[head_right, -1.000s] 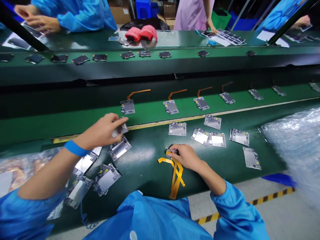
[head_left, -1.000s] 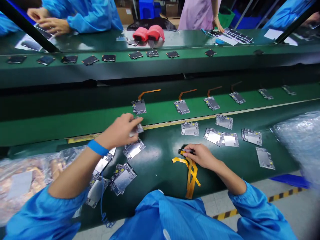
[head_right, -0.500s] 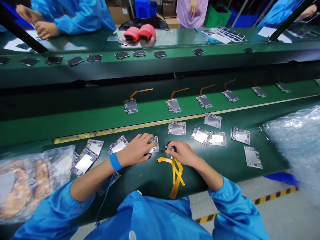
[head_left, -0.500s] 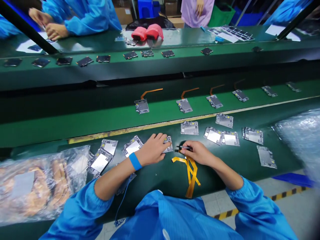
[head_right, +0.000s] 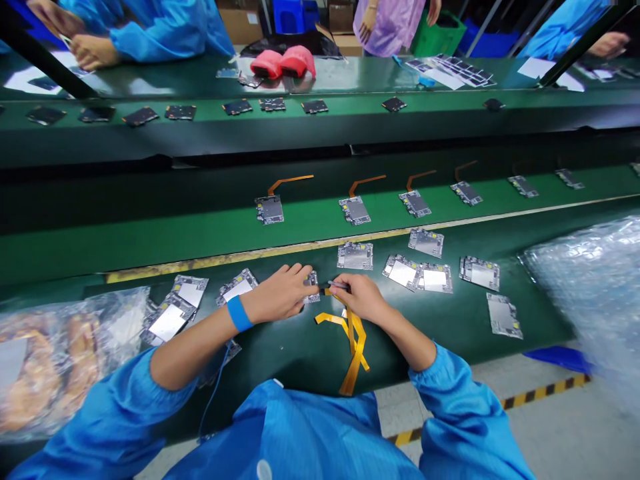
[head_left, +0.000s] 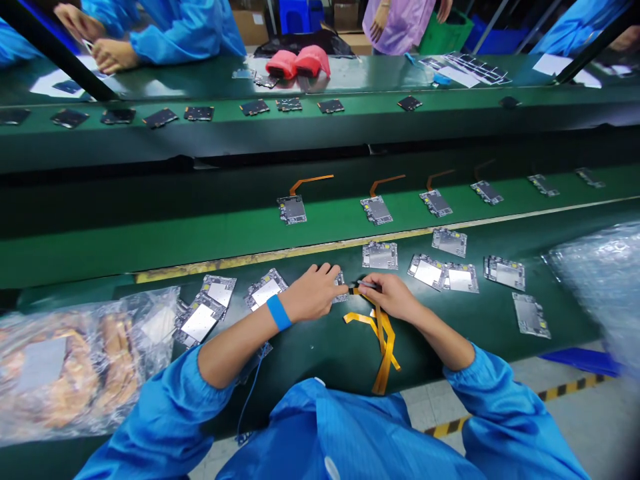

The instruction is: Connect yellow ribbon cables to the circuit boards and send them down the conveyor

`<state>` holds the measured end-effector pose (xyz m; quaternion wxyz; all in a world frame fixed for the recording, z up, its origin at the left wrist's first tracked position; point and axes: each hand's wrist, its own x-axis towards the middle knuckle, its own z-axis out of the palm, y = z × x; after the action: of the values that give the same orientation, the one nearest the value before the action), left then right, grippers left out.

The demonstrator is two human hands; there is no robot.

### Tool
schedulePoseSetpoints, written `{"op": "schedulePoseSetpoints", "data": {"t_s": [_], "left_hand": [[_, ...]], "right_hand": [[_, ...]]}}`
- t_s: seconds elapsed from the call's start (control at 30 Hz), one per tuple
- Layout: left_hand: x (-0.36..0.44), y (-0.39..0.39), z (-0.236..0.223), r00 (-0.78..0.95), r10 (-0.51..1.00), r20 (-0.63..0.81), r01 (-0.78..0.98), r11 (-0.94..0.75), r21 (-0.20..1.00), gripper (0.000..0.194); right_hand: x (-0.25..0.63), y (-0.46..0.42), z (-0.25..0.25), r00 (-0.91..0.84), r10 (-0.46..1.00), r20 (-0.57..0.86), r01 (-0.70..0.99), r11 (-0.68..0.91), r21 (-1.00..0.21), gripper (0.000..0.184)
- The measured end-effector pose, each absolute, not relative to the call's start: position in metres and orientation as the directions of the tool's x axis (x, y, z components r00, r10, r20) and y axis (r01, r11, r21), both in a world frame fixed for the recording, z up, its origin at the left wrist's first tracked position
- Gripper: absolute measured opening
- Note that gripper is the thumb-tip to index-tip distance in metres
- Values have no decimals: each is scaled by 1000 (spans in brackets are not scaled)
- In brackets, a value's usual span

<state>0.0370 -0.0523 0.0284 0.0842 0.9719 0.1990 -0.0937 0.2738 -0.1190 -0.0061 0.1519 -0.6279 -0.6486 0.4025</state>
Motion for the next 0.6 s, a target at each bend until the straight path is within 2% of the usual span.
{"op": "schedulePoseSetpoints", "data": {"t_s": [0.37, 0.6], "left_hand": [[21, -64, 18, 890, 433, -143, 454, -874, 174, 27], [21, -67, 15, 893, 430, -131, 446, -886, 126, 21]], "right_hand": [[255, -108, -2, -68, 939, -337, 797, -152, -584, 23], [254, -108, 0, -76, 932, -354, 823, -142, -550, 20]]}}
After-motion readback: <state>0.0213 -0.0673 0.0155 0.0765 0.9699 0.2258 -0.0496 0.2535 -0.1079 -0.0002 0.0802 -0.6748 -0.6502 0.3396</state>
